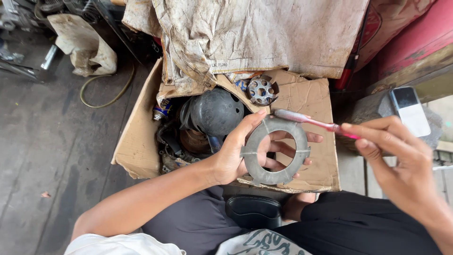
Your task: Cleaning a circular metal motorcycle part using a toothbrush to remove grime
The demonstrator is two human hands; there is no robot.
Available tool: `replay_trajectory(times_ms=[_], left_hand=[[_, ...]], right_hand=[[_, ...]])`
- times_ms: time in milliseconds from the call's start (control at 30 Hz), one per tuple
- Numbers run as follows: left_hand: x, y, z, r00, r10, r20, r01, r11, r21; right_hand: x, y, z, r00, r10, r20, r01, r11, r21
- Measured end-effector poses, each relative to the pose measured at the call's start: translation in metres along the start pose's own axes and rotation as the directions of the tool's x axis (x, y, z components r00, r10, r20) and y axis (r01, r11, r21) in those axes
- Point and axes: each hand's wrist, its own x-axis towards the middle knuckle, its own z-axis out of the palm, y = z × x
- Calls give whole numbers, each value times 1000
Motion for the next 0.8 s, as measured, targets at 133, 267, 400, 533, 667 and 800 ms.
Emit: replay_trajectory(times_ms=[133, 267, 400, 533, 667, 800], left_hand=[[7, -5, -10, 1000, 16, 12, -14, 993, -118], [4, -1, -4, 998, 53, 32, -52, 998, -33], [-4, 4, 3, 999, 10, 51, -11, 1000, 19], [-3, 2, -2, 1000, 7, -11, -8, 1000, -23], [0, -2, -6, 1000, 24, -12, -24, 999, -21], [1, -1, -5, 1000, 20, 13, -20, 1000, -9]], right_hand=[[-6, -2, 8, 977, -137, 162, 128, 990, 66], [-5, 8, 2, 992, -75, 102, 75, 997, 5], [-10, 15, 2, 999, 28, 32, -26, 997, -68], [-4, -1, 9, 987, -104, 120, 104, 995, 8], [2, 2, 7, 997, -75, 36, 75, 997, 6], [-3, 7, 10, 984, -139, 113, 137, 990, 19]])
